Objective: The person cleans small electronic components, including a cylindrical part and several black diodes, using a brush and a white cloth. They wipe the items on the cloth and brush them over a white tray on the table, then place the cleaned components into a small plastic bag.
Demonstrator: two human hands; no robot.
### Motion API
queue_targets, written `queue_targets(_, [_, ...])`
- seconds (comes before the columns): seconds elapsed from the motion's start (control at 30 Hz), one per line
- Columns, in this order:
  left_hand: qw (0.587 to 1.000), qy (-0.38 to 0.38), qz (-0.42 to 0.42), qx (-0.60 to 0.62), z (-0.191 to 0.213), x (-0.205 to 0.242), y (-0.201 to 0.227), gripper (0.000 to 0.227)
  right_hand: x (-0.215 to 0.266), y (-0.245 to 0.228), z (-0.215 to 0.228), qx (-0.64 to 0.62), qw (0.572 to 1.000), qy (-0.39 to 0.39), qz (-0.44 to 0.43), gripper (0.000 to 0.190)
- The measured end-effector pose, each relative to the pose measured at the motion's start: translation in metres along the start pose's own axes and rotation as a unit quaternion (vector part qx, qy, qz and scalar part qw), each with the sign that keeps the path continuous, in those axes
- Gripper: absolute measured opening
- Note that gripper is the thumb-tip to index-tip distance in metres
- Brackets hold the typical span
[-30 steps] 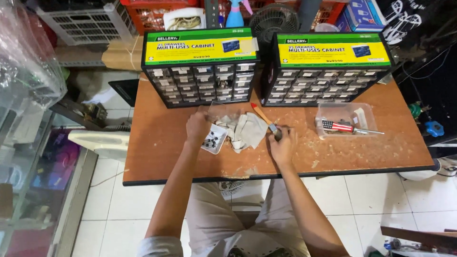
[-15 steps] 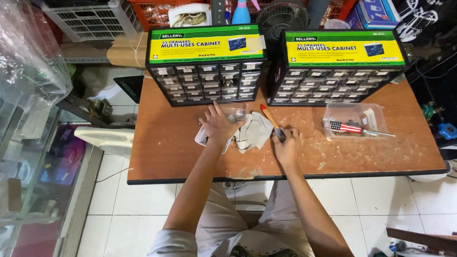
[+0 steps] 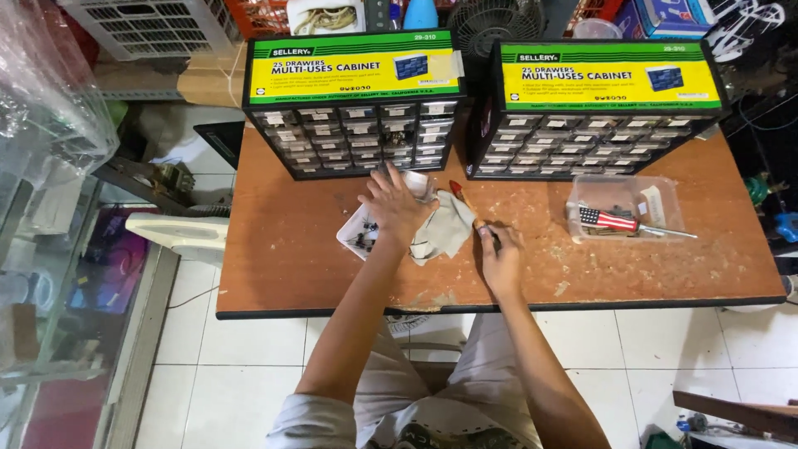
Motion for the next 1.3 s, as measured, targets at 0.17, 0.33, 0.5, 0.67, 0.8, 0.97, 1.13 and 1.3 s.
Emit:
queue_targets(0.17, [0.997, 0.051, -0.036, 0.054, 0.013, 0.014, -0.011, 0.137, 0.004, 0.005, 0.004, -0.16, 0.985, 0.015, -0.068, 0.012])
queue_targets(0.33, [0.932, 0.253, -0.205, 0.16, 0.05, 0.057, -0.015, 0.138, 0.012, 0.059, 0.015, -0.439, 0.847, 0.111, -0.28, 0.014])
queue_targets(0.5, [0.867, 0.348, -0.294, 0.201, 0.08, 0.122, -0.012, 0.14, 0.001, 0.019, 0.039, -0.593, 0.773, -0.02, -0.224, 0.038])
queue_targets(0.67, [0.843, 0.332, -0.338, 0.255, 0.094, 0.163, -0.01, 0.142, -0.005, -0.042, 0.069, -0.567, 0.805, -0.059, -0.164, 0.026])
queue_targets(0.8, [0.845, 0.344, -0.336, 0.234, 0.099, 0.186, -0.013, 0.134, 0.002, -0.11, 0.097, -0.498, 0.864, -0.072, -0.026, 0.023])
queue_targets(0.97, [0.819, 0.399, -0.362, 0.196, 0.111, 0.217, -0.003, 0.133, 0.017, -0.19, 0.112, -0.221, 0.965, -0.047, 0.134, 0.023])
queue_targets(1.13, [0.79, 0.455, -0.367, 0.184, 0.099, 0.225, 0.0, 0.116, 0.021, -0.192, 0.111, -0.266, 0.959, -0.042, 0.084, 0.019])
queue_targets(1.3, [0.728, 0.365, -0.426, 0.394, 0.099, 0.226, -0.005, 0.11, 0.02, -0.18, 0.113, -0.252, 0.966, -0.019, 0.054, 0.013])
Point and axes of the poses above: each hand's wrist, its own x-axis away from the middle knuckle, its own z-axis out of the back of the hand, y = z × x, the point moved 9 cm from there along -x, towards the middle knuckle, and after that the axes turned 1 degree about y, right-handed, at the moved point
